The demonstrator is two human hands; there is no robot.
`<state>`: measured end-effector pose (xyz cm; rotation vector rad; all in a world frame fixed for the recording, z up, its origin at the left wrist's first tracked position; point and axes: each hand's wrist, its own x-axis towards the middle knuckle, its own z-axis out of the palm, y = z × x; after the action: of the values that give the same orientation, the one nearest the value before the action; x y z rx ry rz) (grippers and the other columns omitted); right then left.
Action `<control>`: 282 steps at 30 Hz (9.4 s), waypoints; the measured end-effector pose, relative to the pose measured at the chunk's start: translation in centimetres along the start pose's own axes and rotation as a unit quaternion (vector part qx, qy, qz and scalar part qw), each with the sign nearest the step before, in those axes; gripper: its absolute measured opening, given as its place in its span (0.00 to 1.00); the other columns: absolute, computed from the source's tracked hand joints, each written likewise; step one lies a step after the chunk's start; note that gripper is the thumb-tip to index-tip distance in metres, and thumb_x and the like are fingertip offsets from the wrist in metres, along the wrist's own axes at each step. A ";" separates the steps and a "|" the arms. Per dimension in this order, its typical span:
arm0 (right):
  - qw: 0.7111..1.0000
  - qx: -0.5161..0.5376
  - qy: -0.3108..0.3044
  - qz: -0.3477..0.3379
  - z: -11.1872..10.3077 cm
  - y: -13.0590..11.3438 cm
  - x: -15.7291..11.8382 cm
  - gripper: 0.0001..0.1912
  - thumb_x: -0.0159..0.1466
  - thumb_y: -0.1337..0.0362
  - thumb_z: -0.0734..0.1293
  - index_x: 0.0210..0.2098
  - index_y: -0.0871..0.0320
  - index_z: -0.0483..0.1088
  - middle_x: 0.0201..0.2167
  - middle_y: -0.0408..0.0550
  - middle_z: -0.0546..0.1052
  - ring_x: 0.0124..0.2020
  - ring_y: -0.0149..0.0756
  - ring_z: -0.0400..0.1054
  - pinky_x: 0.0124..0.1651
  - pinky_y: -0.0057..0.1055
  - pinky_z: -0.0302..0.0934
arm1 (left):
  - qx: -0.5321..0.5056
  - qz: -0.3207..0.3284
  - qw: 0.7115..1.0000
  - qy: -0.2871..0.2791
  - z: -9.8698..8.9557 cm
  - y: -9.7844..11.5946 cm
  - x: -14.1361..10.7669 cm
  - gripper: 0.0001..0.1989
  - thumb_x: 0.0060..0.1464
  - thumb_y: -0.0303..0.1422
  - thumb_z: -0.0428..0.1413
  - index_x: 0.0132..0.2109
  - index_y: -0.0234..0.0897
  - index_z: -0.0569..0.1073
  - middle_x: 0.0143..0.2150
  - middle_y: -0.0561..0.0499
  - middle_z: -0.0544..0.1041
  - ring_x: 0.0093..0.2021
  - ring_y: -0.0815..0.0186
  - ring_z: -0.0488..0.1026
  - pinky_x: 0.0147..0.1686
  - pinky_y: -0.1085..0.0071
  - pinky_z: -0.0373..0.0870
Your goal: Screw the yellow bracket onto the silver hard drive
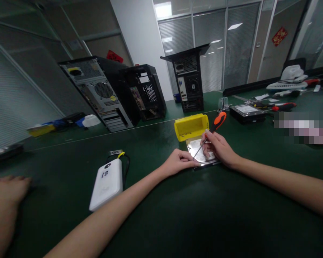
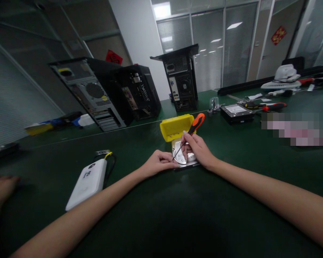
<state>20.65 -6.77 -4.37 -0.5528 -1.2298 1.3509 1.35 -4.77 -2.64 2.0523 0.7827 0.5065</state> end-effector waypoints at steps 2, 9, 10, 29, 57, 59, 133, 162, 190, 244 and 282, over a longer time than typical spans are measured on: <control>1.000 -0.002 -0.006 -0.002 -0.1 0.0 0.0 0.15 0.64 0.52 0.59 0.34 0.59 0.60 0.19 0.39 0.67 0.16 0.24 0.64 0.19 0.21 0.56 | -0.001 0.002 1.000 -0.006 0.0 0.1 0.0 0.10 0.48 0.37 0.61 0.33 0.32 0.80 0.25 0.52 0.72 0.26 0.72 0.63 0.27 0.75 0.58; 1.000 -0.026 -0.012 0.003 0.0 -0.2 -0.2 0.14 0.65 0.54 0.58 0.33 0.59 0.61 0.19 0.39 0.67 0.16 0.22 0.63 0.19 0.20 0.54 | 0.003 -0.001 1.000 -0.008 0.0 0.1 0.0 0.11 0.48 0.37 0.61 0.32 0.32 0.79 0.25 0.52 0.72 0.26 0.72 0.63 0.27 0.74 0.58; 0.999 -0.030 -0.014 0.002 0.0 -0.2 -0.2 0.14 0.65 0.54 0.58 0.33 0.59 0.61 0.18 0.38 0.67 0.15 0.22 0.63 0.19 0.20 0.54 | 0.004 -0.002 1.000 -0.009 -0.1 0.1 0.0 0.11 0.48 0.37 0.61 0.32 0.32 0.79 0.25 0.52 0.72 0.26 0.72 0.63 0.28 0.74 0.58; 0.996 -0.053 0.064 -0.023 0.4 -0.3 -0.8 0.15 0.65 0.51 0.57 0.33 0.57 0.58 0.22 0.39 0.67 0.14 0.21 0.61 0.15 0.21 0.54 | -0.023 -0.004 0.997 0.069 -0.3 0.0 0.1 0.17 0.54 0.41 0.55 0.44 0.33 0.76 0.23 0.57 0.64 0.24 0.72 0.58 0.27 0.74 0.55; 0.936 -0.328 -0.007 -0.129 1.4 0.0 1.8 0.16 0.66 0.53 0.56 0.28 0.58 0.58 0.16 0.37 0.61 0.16 0.23 0.56 0.22 0.25 0.51 | 0.342 -0.032 0.936 0.074 0.7 0.4 -0.9 0.27 0.44 0.59 0.53 0.32 0.36 0.66 0.32 0.50 0.69 0.33 0.63 0.63 0.29 0.71 0.55; 0.934 -0.329 -0.012 -0.135 1.4 0.0 1.8 0.16 0.66 0.54 0.56 0.28 0.58 0.58 0.16 0.37 0.62 0.16 0.23 0.57 0.22 0.25 0.51 | 0.341 -0.030 0.937 0.076 0.6 0.3 -0.9 0.26 0.44 0.58 0.54 0.31 0.37 0.66 0.32 0.51 0.69 0.33 0.63 0.64 0.29 0.71 0.54; 0.916 -0.361 -0.033 -0.174 1.2 0.0 1.7 0.16 0.66 0.55 0.57 0.27 0.59 0.59 0.17 0.39 0.62 0.19 0.23 0.56 0.23 0.25 0.49 | 0.225 -0.025 0.974 0.011 0.4 -0.6 -0.4 0.28 0.49 0.52 0.54 0.18 0.35 0.57 0.16 0.59 0.56 0.21 0.73 0.56 0.28 0.72 0.53; 0.906 -0.393 -0.089 -0.129 1.5 -0.8 1.6 0.13 0.65 0.57 0.59 0.34 0.62 0.64 0.25 0.43 0.67 0.25 0.26 0.60 0.28 0.27 0.54 | 0.052 0.007 0.996 0.075 0.1 -0.8 -0.1 0.14 0.51 0.41 0.58 0.35 0.33 0.77 0.26 0.54 0.69 0.26 0.71 0.62 0.30 0.72 0.59; 0.925 -0.321 -0.134 -0.153 1.3 -1.4 1.3 0.17 0.69 0.58 0.52 0.39 0.62 0.68 0.24 0.42 0.65 0.25 0.26 0.59 0.32 0.27 0.55 | 0.056 0.008 0.997 0.049 0.0 -0.4 -0.1 0.14 0.54 0.40 0.56 0.35 0.32 0.77 0.28 0.52 0.72 0.27 0.71 0.62 0.29 0.73 0.59; 0.926 -0.334 -0.078 -0.156 1.1 -0.5 1.7 0.10 0.63 0.60 0.63 0.36 0.62 0.66 0.29 0.44 0.68 0.26 0.25 0.61 0.27 0.25 0.54 | 0.063 0.021 0.991 0.113 0.3 0.1 -0.2 0.14 0.51 0.40 0.58 0.39 0.34 0.76 0.21 0.59 0.56 0.23 0.72 0.55 0.26 0.75 0.54; 0.917 -0.335 -0.105 -0.189 1.0 -1.0 1.7 0.13 0.65 0.59 0.60 0.39 0.62 0.69 0.31 0.44 0.68 0.30 0.24 0.61 0.32 0.24 0.56 | 0.038 0.053 0.996 0.063 0.3 -0.4 -0.1 0.12 0.56 0.37 0.55 0.38 0.34 0.79 0.32 0.49 0.75 0.31 0.68 0.67 0.34 0.71 0.63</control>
<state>19.78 -5.78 -2.62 -0.6047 -1.8840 0.6497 1.33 -4.83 -3.16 2.1574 0.7803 0.6812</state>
